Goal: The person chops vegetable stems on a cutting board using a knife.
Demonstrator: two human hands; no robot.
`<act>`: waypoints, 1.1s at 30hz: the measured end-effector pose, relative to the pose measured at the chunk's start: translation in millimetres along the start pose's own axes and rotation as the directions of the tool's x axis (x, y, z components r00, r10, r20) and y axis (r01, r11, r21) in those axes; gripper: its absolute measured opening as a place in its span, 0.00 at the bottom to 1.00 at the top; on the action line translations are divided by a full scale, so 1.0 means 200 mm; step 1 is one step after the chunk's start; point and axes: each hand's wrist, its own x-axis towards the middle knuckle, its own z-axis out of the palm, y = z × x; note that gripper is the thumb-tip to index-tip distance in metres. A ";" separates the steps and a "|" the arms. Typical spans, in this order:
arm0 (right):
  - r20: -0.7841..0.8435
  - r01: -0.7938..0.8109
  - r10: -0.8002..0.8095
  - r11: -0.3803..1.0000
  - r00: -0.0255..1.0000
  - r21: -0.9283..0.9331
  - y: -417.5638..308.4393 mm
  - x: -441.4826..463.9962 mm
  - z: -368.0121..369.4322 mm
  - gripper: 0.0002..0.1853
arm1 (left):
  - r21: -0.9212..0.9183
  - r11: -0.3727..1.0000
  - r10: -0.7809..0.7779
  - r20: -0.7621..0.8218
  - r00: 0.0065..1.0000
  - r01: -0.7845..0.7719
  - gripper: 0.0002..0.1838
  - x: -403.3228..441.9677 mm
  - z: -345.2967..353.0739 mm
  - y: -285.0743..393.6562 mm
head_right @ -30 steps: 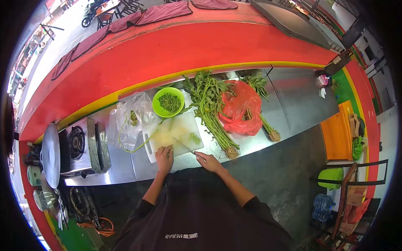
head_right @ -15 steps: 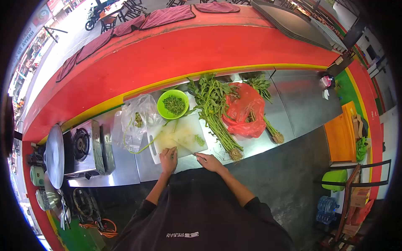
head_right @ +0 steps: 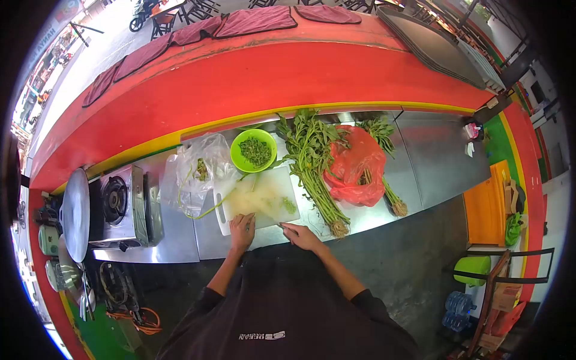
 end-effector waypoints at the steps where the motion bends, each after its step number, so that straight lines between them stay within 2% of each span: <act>1: 0.028 -0.017 0.018 1.000 0.999 -0.023 -0.01 0.00 -0.01 0.24 | -0.001 1.000 -0.004 -0.002 1.000 0.004 0.11 0.00 0.00 -0.01; 6: 0.022 -0.050 0.052 0.996 0.998 -0.075 0.02 0.00 -0.01 0.24 | -0.023 1.000 -0.013 0.019 1.000 0.013 0.11 -0.01 -0.01 -0.03; 8: -0.054 -0.051 0.046 0.995 0.997 -0.092 0.04 0.00 -0.01 0.24 | -0.024 1.000 -0.020 0.015 1.000 0.020 0.11 -0.01 0.00 -0.02; 14: -0.121 -0.101 0.091 0.992 0.988 -0.074 0.06 -0.03 -0.04 0.24 | -0.008 0.999 -0.034 0.012 0.999 0.034 0.11 0.01 0.00 0.00; 18: -0.138 -0.095 0.084 0.993 0.987 -0.069 0.05 -0.04 -0.05 0.24 | 0.040 0.999 -0.030 0.011 1.000 0.029 0.11 0.03 0.01 0.02; 33: -0.155 -0.100 0.095 0.995 0.983 -0.024 0.05 -0.03 -0.05 0.24 | 0.001 0.999 0.035 0.083 0.996 -0.035 0.10 0.11 0.07 0.07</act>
